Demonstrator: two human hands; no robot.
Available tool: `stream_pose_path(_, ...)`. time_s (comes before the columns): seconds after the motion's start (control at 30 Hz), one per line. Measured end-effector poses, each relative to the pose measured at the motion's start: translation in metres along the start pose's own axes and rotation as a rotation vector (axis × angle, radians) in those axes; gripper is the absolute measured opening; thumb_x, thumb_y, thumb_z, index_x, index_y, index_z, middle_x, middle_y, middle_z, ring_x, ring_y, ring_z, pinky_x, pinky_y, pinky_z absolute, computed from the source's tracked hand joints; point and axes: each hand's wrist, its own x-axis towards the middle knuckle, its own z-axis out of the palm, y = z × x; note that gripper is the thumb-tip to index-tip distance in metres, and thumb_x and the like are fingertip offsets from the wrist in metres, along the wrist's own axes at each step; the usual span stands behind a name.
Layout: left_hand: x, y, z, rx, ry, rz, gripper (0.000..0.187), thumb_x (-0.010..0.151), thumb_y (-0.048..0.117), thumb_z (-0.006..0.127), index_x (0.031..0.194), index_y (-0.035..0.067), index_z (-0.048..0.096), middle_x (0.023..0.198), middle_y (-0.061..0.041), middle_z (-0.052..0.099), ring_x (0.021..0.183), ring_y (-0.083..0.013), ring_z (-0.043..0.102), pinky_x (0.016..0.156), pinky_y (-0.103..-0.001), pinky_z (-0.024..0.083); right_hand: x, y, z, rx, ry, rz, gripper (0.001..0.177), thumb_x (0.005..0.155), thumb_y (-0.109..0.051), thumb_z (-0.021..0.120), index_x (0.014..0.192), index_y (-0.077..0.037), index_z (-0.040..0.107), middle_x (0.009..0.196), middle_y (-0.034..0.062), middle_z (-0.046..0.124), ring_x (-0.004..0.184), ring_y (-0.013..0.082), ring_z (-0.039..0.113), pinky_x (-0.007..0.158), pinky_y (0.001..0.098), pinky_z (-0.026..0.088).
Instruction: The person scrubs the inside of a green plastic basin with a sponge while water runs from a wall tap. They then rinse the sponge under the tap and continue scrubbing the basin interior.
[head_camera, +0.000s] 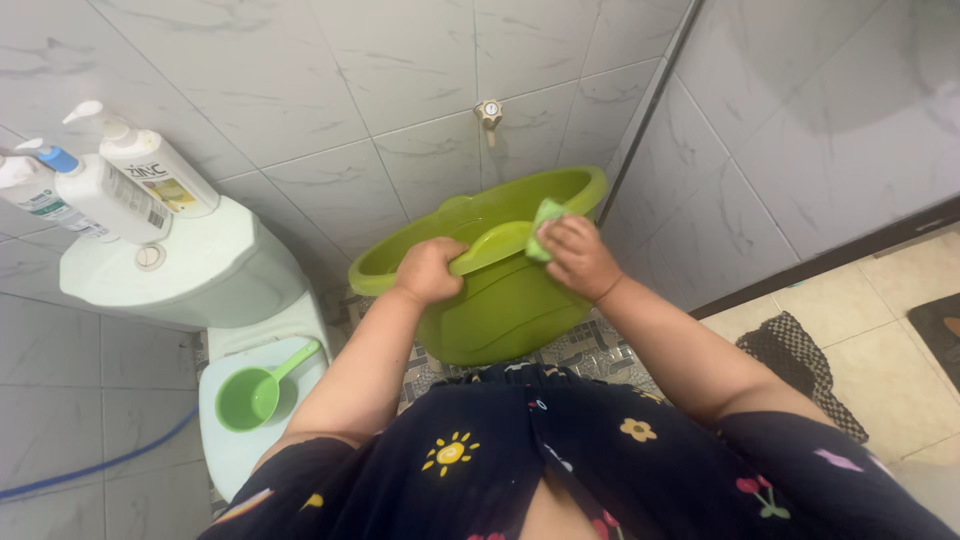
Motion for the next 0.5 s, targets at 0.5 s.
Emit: stream_pose_path(0.5,-0.011,0.013,0.006,0.019,0.013,0.049,0.041,0.066,0.006,0.067,0.106,0.010,0.077,0.102,-0.013,0.073,0.097,-0.0362,0.069,0.087,-0.043,0.056,0.030,-0.009,-0.050,0.135,0.190,0.445,0.032,0.081,-0.004,0.055,0.108,0.002,0.071,0.112,0.0168,0.068,0.113,0.0335,0.062,0.105,0.0491,0.050)
